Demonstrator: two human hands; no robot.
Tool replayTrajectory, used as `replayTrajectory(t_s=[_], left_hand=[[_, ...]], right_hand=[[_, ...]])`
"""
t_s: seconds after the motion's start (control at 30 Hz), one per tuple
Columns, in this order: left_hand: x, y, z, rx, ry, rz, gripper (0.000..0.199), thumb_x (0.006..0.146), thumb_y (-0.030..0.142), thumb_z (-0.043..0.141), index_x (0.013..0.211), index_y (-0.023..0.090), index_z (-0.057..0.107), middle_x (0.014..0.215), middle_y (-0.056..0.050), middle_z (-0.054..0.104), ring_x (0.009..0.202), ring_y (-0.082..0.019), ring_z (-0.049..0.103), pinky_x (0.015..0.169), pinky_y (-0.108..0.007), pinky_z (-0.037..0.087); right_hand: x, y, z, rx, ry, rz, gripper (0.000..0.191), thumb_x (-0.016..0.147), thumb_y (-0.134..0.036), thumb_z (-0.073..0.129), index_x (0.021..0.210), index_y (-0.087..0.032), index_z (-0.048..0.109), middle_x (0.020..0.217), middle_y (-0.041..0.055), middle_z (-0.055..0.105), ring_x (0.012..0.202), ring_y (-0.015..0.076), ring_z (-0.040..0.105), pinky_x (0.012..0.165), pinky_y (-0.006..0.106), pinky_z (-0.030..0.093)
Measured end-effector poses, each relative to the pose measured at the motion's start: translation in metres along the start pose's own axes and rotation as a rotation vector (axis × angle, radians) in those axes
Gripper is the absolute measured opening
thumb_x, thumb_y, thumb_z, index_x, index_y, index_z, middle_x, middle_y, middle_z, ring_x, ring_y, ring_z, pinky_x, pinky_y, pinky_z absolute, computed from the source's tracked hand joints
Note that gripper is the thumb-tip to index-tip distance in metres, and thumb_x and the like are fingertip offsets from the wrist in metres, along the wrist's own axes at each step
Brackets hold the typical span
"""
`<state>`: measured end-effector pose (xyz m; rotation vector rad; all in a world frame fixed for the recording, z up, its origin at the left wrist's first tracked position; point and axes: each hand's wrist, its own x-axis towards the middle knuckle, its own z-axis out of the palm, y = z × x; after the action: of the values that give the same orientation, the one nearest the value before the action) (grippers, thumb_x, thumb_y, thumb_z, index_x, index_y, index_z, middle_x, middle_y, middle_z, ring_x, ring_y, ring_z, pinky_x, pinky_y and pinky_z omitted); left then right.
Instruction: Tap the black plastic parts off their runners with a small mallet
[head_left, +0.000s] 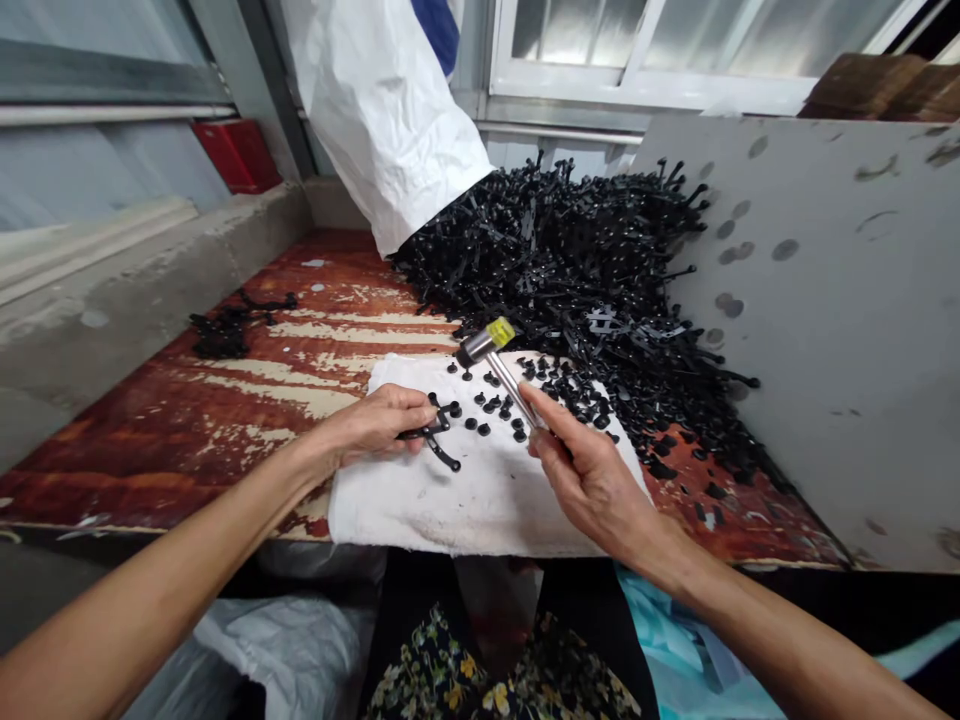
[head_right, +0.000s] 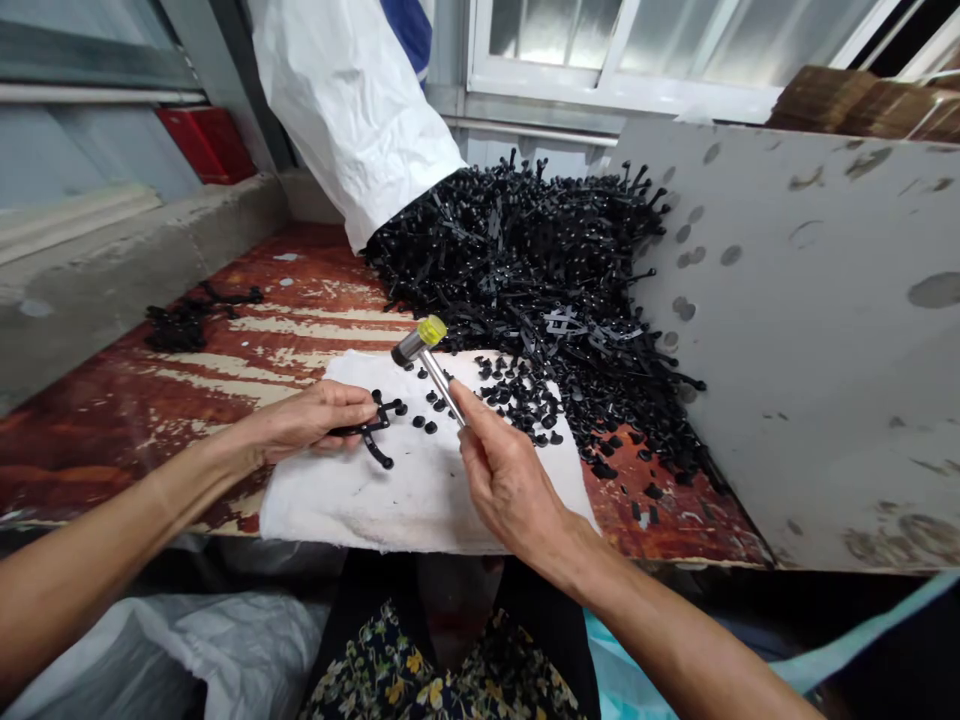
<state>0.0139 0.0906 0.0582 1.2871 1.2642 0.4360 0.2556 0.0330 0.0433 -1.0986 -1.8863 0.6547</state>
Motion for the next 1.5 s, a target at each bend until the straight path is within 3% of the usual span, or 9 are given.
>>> replayTrajectory(t_s=[0.13,0.33,0.47,0.53,0.6,0.67,0.87,1.1,1.5], left_hand=[[-0.008,0.0,0.008,0.118,-0.24,0.146,0.035,0.073,0.047,0.068,0.065,0.014,0.058,0.056,0.001,0.051,0.049,-0.008,0.043,0.048,-0.018,0.03],[-0.016,0.012,0.038,0.333,-0.488,0.223,0.032,0.085,0.037,0.056,0.06,0.016,0.058,0.053,0.0,0.054,0.048,-0.01,0.042,0.049,-0.022,0.031],[-0.017,0.013,0.042,0.377,-0.419,0.268,0.028,0.082,0.038,0.059,0.064,0.016,0.06,0.052,0.002,0.052,0.047,-0.01,0.042,0.047,-0.022,0.03],[-0.019,0.007,0.04,0.288,-0.228,0.285,0.025,0.077,0.041,0.066,0.078,0.016,0.062,0.058,0.004,0.053,0.052,-0.01,0.044,0.049,-0.021,0.033],[-0.024,0.0,0.041,0.109,0.064,0.24,0.04,0.073,0.047,0.071,0.096,0.018,0.058,0.069,0.003,0.058,0.056,-0.01,0.049,0.049,-0.021,0.036],[-0.03,-0.006,0.047,-0.137,0.223,0.116,0.057,0.067,0.053,0.075,0.106,0.019,0.051,0.081,-0.001,0.062,0.061,-0.013,0.056,0.049,-0.022,0.042],[-0.037,-0.006,0.072,-0.581,0.082,-0.011,0.056,0.051,0.042,0.089,0.086,0.015,0.054,0.071,0.0,0.061,0.053,-0.012,0.057,0.04,-0.022,0.048],[-0.012,0.006,0.047,-0.531,0.239,-0.083,0.017,0.077,0.007,0.066,0.07,0.013,0.051,0.05,0.007,0.046,0.031,-0.001,0.032,0.026,-0.009,0.02],[0.014,0.015,0.037,-0.374,0.286,-0.188,0.026,0.086,0.003,0.057,0.062,0.011,0.05,0.051,-0.001,0.059,0.027,0.001,0.027,0.026,-0.009,0.016]], right_hand=[[-0.017,-0.002,0.002,0.206,0.018,0.284,0.043,0.091,-0.026,0.05,0.133,-0.021,0.056,0.079,0.0016,0.065,0.063,0.0146,0.06,0.059,0.029,0.052],[-0.001,-0.005,0.009,0.442,-0.144,0.442,0.033,0.081,-0.031,0.063,0.112,-0.02,0.058,0.067,-0.0057,0.055,0.042,0.0058,0.038,0.038,0.02,0.033],[0.008,-0.006,0.019,0.568,-0.229,0.439,0.023,0.079,-0.023,0.057,0.102,-0.019,0.056,0.059,-0.0083,0.05,0.041,0.0059,0.04,0.038,0.018,0.034],[0.007,-0.005,0.022,0.574,-0.182,0.426,0.022,0.08,-0.022,0.055,0.102,-0.018,0.055,0.058,-0.009,0.048,0.041,0.0055,0.04,0.038,0.017,0.034],[0.005,-0.003,0.025,0.574,-0.097,0.426,0.024,0.08,-0.023,0.055,0.103,-0.018,0.054,0.058,-0.0095,0.047,0.041,0.0052,0.039,0.038,0.017,0.033],[0.005,-0.002,0.028,0.586,-0.007,0.43,0.026,0.08,-0.024,0.056,0.105,-0.019,0.052,0.059,-0.0097,0.047,0.041,0.0051,0.039,0.038,0.017,0.032],[0.009,-0.005,0.035,0.579,0.035,0.394,0.028,0.082,-0.029,0.057,0.108,-0.019,0.052,0.063,-0.0085,0.048,0.042,0.005,0.038,0.036,0.017,0.031],[-0.012,-0.004,0.025,0.556,0.149,0.455,0.027,0.085,-0.033,0.054,0.108,-0.02,0.052,0.075,-0.004,0.056,0.042,0.0045,0.04,0.034,0.018,0.031],[-0.024,0.01,0.025,0.642,0.164,0.514,0.033,0.084,-0.04,0.057,0.111,-0.022,0.049,0.075,-0.0061,0.056,0.04,0.0043,0.041,0.03,0.015,0.034]])
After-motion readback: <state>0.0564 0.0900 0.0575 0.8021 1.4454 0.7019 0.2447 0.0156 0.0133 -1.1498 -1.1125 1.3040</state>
